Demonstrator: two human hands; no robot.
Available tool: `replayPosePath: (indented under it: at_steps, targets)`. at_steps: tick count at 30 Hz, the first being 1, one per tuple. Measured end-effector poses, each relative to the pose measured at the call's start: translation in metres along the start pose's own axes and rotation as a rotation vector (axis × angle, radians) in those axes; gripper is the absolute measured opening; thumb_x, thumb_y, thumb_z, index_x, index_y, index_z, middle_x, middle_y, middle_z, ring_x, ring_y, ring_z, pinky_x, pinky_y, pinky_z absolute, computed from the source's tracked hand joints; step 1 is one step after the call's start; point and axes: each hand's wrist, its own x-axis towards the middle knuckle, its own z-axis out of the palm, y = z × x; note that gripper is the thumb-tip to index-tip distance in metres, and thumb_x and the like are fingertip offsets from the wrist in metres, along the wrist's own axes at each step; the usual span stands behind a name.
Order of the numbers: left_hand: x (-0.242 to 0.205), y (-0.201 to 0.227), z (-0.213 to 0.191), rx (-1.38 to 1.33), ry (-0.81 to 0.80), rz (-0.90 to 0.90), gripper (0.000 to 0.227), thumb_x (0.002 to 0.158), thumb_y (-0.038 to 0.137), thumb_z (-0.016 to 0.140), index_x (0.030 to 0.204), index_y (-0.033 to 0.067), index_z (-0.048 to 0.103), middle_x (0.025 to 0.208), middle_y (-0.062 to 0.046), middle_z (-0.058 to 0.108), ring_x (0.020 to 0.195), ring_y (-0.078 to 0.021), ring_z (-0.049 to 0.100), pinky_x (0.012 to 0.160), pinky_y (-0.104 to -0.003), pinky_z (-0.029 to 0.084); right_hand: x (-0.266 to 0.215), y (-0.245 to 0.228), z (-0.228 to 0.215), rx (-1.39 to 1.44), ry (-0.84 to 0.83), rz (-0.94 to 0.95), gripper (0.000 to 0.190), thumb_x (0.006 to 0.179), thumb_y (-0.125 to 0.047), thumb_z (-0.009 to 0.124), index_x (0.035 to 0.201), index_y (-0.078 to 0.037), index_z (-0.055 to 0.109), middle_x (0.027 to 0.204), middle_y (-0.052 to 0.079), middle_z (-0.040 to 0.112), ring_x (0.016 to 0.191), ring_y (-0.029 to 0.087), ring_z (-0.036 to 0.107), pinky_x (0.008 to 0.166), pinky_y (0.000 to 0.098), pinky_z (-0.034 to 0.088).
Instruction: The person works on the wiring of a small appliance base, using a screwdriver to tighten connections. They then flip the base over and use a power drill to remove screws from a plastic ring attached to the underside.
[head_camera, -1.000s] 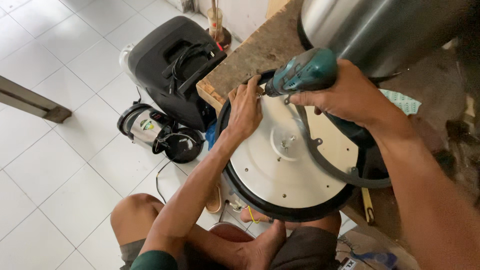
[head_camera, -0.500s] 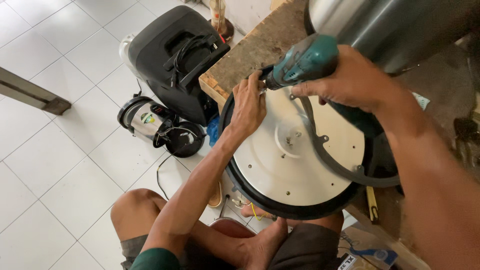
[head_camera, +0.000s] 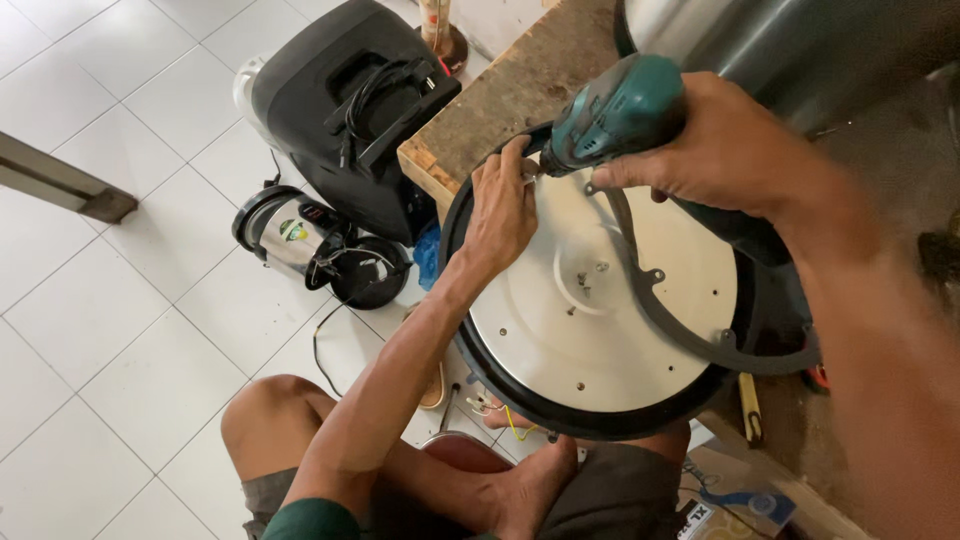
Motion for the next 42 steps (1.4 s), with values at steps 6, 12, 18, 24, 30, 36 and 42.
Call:
replayPosePath:
  at_steps: [6,12,18,24,30,36,42]
  targets:
    - [-0.003,0.003,-0.001,-0.012,0.009,-0.015,0.071,0.095,-0.005,0.057,0.16,0.0097,0.036,0.133,-0.015,0.067,0.119,-0.0398,0.053,0.101,-0.054,0.042,-0.004,0.002,0.001,0.044,-0.019,-0.09,0.038,0.083,-0.019,0.093,0.121,-0.015,0.085,0.109,-0.001,0.084,0.095,0.014,0.074,0.072,0.0381,0.062]
    - [-0.003,0.0,0.001,-0.016,-0.003,-0.023,0.064,0.105,-0.003,0.055,0.163,0.0107,0.033,0.134,-0.016,0.062,0.116,-0.0396,0.053,0.103,-0.06,0.04,-0.002,-0.003,-0.001,-0.017,-0.024,-0.04,0.036,0.085,-0.023,0.093,0.119,-0.015,0.086,0.102,0.001,0.082,0.086,0.016,0.072,0.077,0.0388,0.061]
    - [-0.003,0.005,-0.002,-0.007,0.001,-0.03,0.06,0.105,-0.006,0.056,0.16,0.009,0.037,0.128,-0.014,0.068,0.114,-0.0363,0.053,0.101,-0.055,0.04,0.013,-0.017,-0.013,-0.153,-0.157,-0.077,0.043,0.082,-0.022,0.092,0.124,-0.019,0.081,0.107,-0.004,0.08,0.095,0.012,0.066,0.087,0.0338,0.056]
    - [0.001,0.001,0.003,-0.017,-0.021,-0.034,0.057,0.113,0.002,0.058,0.164,0.0114,0.033,0.141,-0.018,0.064,0.119,-0.0418,0.054,0.094,-0.06,0.038,0.03,-0.02,-0.021,-0.121,-0.128,-0.019,0.047,0.082,-0.014,0.09,0.128,-0.016,0.083,0.128,0.003,0.085,0.116,0.018,0.074,0.105,0.0466,0.06]
    - [-0.001,0.003,-0.002,-0.03,-0.035,-0.05,0.062,0.108,-0.001,0.056,0.164,0.0109,0.032,0.139,-0.022,0.066,0.119,-0.0446,0.055,0.095,-0.06,0.04,0.035,-0.024,-0.017,-0.257,-0.245,-0.176,0.042,0.082,-0.01,0.092,0.123,-0.02,0.086,0.12,-0.002,0.088,0.111,0.014,0.077,0.103,0.0387,0.059]
    - [0.001,-0.003,0.003,0.0,-0.037,-0.068,0.057,0.113,0.006,0.057,0.164,0.0136,0.034,0.134,-0.026,0.058,0.115,-0.0477,0.053,0.094,-0.062,0.041,0.023,-0.034,-0.015,-0.209,-0.244,0.01,0.042,0.085,-0.018,0.094,0.125,-0.025,0.085,0.111,-0.004,0.083,0.1,0.016,0.066,0.082,0.0418,0.053]
    - [-0.003,-0.003,0.006,-0.048,-0.029,-0.04,0.054,0.115,0.008,0.051,0.164,0.0154,0.032,0.138,-0.022,0.06,0.115,-0.0432,0.051,0.093,-0.06,0.038,0.028,-0.023,-0.017,-0.164,-0.272,-0.095,0.034,0.087,-0.015,0.092,0.12,-0.02,0.087,0.103,0.001,0.084,0.09,0.02,0.069,0.075,0.0443,0.057]
